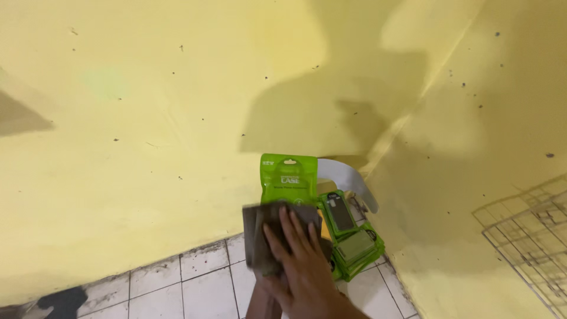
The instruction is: The person picks up packaged phone cases from a white plastic chair, wipes them with a cloth, and hangs them on a metal grid display rack on the wall. The person repeats this process for multiple cases of different colors.
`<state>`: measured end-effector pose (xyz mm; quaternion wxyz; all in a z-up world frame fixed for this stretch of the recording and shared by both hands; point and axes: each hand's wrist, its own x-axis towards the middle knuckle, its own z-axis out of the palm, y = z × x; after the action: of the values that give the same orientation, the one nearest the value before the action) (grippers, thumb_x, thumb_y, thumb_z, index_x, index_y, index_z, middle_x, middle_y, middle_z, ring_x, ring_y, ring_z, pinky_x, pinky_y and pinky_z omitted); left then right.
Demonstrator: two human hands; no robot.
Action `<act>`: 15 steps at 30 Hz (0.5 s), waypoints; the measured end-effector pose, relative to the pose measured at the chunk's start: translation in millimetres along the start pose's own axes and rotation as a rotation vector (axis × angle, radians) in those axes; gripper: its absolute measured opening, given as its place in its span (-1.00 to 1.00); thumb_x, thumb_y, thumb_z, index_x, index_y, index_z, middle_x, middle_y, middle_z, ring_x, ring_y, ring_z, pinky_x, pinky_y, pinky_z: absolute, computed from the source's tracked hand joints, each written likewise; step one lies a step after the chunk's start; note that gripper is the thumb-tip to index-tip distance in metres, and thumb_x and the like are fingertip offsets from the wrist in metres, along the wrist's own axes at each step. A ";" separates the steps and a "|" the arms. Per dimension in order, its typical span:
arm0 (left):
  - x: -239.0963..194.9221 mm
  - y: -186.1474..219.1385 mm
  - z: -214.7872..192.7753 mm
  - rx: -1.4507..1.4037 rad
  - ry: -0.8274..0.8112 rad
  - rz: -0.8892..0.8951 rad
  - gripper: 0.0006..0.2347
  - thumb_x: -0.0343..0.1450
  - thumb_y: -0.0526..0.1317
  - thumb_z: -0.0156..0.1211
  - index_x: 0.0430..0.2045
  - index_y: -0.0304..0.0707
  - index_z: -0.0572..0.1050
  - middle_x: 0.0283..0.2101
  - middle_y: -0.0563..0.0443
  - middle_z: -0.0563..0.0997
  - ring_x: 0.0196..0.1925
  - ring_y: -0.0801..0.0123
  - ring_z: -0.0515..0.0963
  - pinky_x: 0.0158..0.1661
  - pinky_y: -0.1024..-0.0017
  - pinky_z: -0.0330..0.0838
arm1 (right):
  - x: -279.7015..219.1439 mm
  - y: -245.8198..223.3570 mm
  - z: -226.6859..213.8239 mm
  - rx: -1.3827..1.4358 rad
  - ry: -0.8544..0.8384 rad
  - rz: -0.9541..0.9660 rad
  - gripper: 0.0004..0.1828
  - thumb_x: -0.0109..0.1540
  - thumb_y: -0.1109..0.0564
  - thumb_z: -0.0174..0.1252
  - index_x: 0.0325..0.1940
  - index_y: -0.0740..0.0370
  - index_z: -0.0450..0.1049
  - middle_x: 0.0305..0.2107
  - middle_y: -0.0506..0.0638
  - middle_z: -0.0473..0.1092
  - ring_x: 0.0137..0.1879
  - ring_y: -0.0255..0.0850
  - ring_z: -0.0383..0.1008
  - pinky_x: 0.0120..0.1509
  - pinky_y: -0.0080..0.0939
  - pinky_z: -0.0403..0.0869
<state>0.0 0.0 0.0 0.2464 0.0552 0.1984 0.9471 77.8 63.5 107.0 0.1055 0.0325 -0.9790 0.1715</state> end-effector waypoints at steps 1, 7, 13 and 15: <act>-8.3 2.8 8.6 -0.034 -0.064 -0.032 -0.41 0.54 0.11 -0.26 0.49 -0.03 -0.08 0.52 -0.14 0.09 0.48 0.06 0.18 0.40 -0.02 0.14 | 6.2 -1.0 -4.4 -0.005 0.072 0.018 -0.10 0.37 -0.45 -0.26 0.63 0.13 -0.03 0.57 0.37 -0.26 0.69 0.30 -0.31 0.60 0.41 -0.27; -16.0 15.9 52.0 0.050 -0.193 -0.272 -0.40 0.52 0.01 -0.09 0.49 -0.20 0.03 0.48 -0.21 0.18 0.47 -0.01 0.24 0.37 0.05 0.20 | 44.2 33.7 -25.5 0.449 0.377 0.122 -0.14 0.42 -0.33 -0.24 0.66 0.22 -0.03 0.54 0.34 -0.03 0.44 0.26 0.06 0.48 0.27 0.10; -12.7 12.5 70.9 0.601 0.144 -0.182 -0.11 0.24 -0.47 0.32 0.46 -0.04 -0.08 0.37 -0.10 0.24 0.34 0.12 0.39 0.19 0.20 0.51 | 22.3 78.1 -13.8 1.669 0.352 0.734 -0.33 0.39 -0.24 0.00 0.28 0.42 0.38 -0.07 0.28 0.46 -0.10 -0.04 0.50 0.01 0.07 0.47; -10.5 15.0 66.8 0.514 0.238 -0.285 -0.12 0.23 -0.52 0.37 0.39 -0.12 -0.11 0.31 -0.24 0.37 0.31 0.08 0.48 0.18 0.24 0.54 | 11.3 84.5 -8.7 1.902 0.371 0.748 -0.44 0.40 -0.17 0.05 0.23 0.36 0.39 -0.14 0.18 0.50 -0.06 -0.06 0.48 0.04 0.01 0.46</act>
<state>16.0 6.2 67.1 0.3295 -0.0240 0.4646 0.8216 60.0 145.6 89.6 0.1255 -0.2306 -0.3553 0.8971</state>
